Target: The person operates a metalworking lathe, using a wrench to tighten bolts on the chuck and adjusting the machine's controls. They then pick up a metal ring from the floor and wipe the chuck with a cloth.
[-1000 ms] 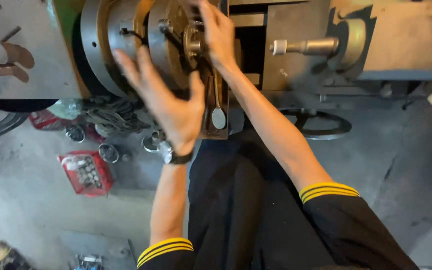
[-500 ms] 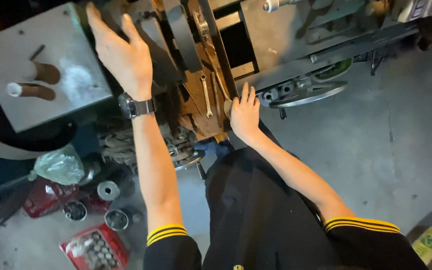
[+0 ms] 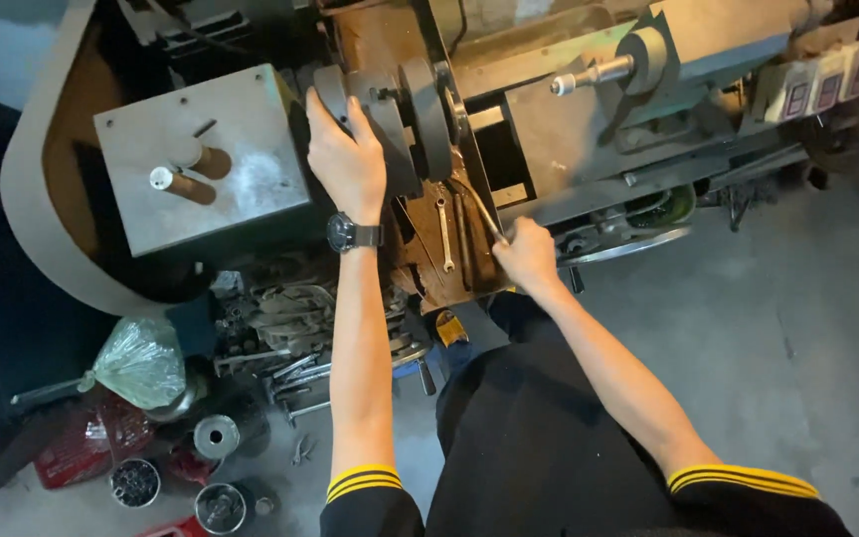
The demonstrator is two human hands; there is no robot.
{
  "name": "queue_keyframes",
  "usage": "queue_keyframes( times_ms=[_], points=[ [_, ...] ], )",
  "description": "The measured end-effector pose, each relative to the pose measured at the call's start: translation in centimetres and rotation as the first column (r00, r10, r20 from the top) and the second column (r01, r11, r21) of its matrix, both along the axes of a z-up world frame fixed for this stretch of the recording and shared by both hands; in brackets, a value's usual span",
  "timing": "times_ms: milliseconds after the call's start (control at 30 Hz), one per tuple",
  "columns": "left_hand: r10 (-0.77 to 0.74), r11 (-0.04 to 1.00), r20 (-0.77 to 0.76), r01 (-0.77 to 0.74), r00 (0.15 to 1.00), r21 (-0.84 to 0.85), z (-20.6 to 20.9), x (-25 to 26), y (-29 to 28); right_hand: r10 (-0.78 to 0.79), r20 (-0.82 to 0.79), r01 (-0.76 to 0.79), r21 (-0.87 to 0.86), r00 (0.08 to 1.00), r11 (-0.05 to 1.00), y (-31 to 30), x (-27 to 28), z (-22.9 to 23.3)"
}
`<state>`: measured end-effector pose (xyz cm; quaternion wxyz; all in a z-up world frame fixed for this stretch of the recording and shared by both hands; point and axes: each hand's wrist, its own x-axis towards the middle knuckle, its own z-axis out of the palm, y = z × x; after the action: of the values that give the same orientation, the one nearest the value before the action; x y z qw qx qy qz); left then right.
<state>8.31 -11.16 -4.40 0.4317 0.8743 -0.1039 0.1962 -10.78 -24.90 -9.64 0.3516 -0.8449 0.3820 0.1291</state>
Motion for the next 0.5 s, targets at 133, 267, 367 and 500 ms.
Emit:
queue_keyframes(
  times_ms=[133, 267, 367, 500],
  points=[
    [0.003, 0.999, 0.067, 0.000, 0.998, -0.050, -0.6, -1.6, 0.4, -0.227, -0.058, 0.231, 0.417, 0.972, 0.879, -1.5, 2.0, 0.2],
    [-0.120, 0.985, 0.136, 0.135, 0.983, -0.105, 0.0, -3.2, 1.4, -0.150, -0.100, 0.167, 0.819, 0.984, 0.549, -1.6, 0.7, -1.5],
    [-0.260, 0.962, 0.318, 0.272, 0.912, 0.005, 3.9, -1.9, 1.0, -0.144, 0.083, -0.033, 0.946, 0.986, 0.322, -2.6, -4.3, -1.0],
    [-0.721, 0.681, 0.126, 0.663, 0.681, 0.312, 7.5, 2.5, -4.8, -0.210, 0.444, -0.489, 0.821, 0.871, -0.295, -1.5, -6.1, -1.0]
  ],
)
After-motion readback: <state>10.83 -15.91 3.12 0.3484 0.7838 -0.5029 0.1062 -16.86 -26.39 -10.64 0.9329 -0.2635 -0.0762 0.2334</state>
